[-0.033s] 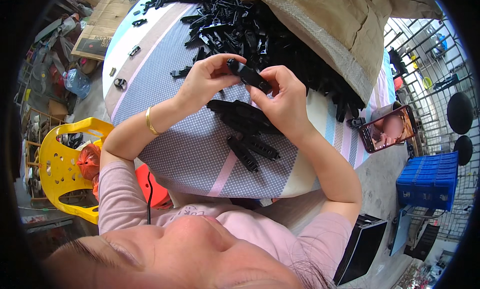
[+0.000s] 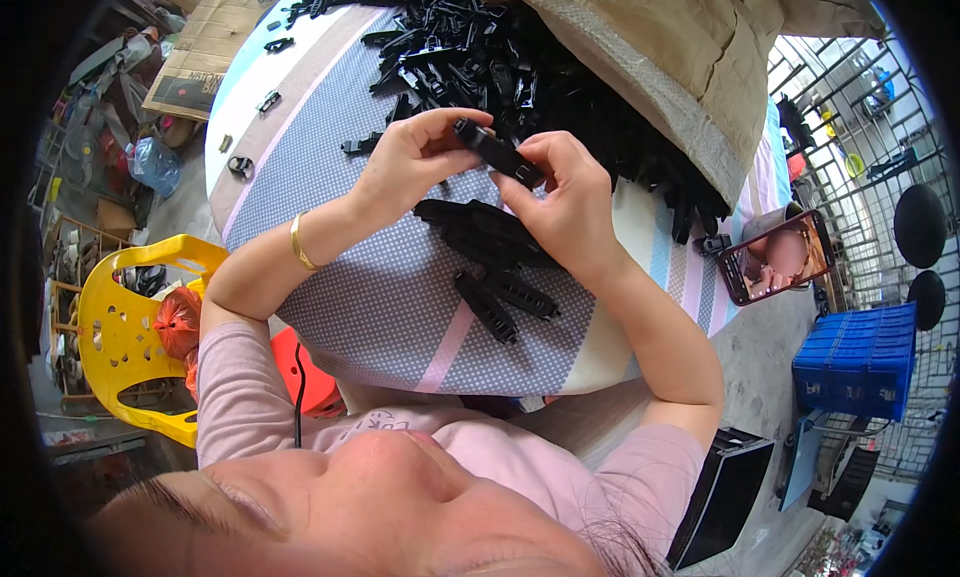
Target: Assembling or inspecting black plastic hair claw clips at a production station.
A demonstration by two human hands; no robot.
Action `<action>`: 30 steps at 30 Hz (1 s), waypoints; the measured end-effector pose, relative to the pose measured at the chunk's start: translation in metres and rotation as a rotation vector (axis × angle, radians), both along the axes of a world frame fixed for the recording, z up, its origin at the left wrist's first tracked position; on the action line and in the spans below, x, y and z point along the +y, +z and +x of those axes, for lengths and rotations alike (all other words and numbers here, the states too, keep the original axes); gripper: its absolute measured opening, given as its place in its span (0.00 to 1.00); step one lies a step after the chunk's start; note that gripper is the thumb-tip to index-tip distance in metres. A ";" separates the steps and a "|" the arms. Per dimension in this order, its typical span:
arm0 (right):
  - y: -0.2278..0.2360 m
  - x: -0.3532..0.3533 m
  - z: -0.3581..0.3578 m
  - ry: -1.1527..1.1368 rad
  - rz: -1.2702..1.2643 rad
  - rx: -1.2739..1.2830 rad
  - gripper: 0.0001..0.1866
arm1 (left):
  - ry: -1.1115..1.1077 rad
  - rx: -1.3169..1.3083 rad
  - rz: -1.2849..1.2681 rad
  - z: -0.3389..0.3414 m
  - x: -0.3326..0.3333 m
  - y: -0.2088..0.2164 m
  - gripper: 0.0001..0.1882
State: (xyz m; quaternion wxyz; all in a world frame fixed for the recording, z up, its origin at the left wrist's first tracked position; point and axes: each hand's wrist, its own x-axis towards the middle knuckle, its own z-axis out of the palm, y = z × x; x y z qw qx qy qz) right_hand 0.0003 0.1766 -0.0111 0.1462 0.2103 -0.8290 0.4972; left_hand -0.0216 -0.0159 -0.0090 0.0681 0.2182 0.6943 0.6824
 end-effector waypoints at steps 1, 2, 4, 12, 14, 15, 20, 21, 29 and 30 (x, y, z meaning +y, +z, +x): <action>0.000 -0.001 0.000 0.006 0.047 0.140 0.14 | 0.033 0.050 -0.048 0.002 0.000 0.001 0.18; 0.000 -0.001 0.000 0.013 0.093 0.279 0.14 | 0.032 0.050 -0.047 0.006 0.002 0.004 0.18; 0.000 0.000 0.000 0.026 0.096 0.305 0.15 | 0.007 0.017 0.043 0.014 0.004 0.011 0.18; 0.008 0.000 -0.004 0.011 0.090 0.155 0.22 | -0.010 0.140 -0.040 0.009 0.001 0.012 0.16; 0.008 0.008 -0.007 0.243 0.111 -0.130 0.24 | -0.032 0.163 -0.087 0.010 0.001 0.013 0.16; 0.008 0.008 -0.006 0.241 0.112 -0.132 0.24 | -0.020 0.195 -0.098 0.010 0.001 0.012 0.15; 0.009 0.006 -0.002 0.188 0.120 -0.082 0.15 | -0.026 0.242 0.009 0.010 0.001 0.016 0.15; 0.009 0.006 -0.003 0.188 0.120 -0.083 0.15 | -0.106 0.185 -0.051 0.006 -0.003 0.020 0.17; -0.008 0.029 -0.023 0.336 0.312 -0.218 0.18 | -0.034 0.630 -0.875 -0.030 -0.055 0.039 0.21; -0.005 0.030 -0.024 0.415 0.405 -0.212 0.18 | -0.032 0.630 -0.875 -0.031 -0.056 0.035 0.21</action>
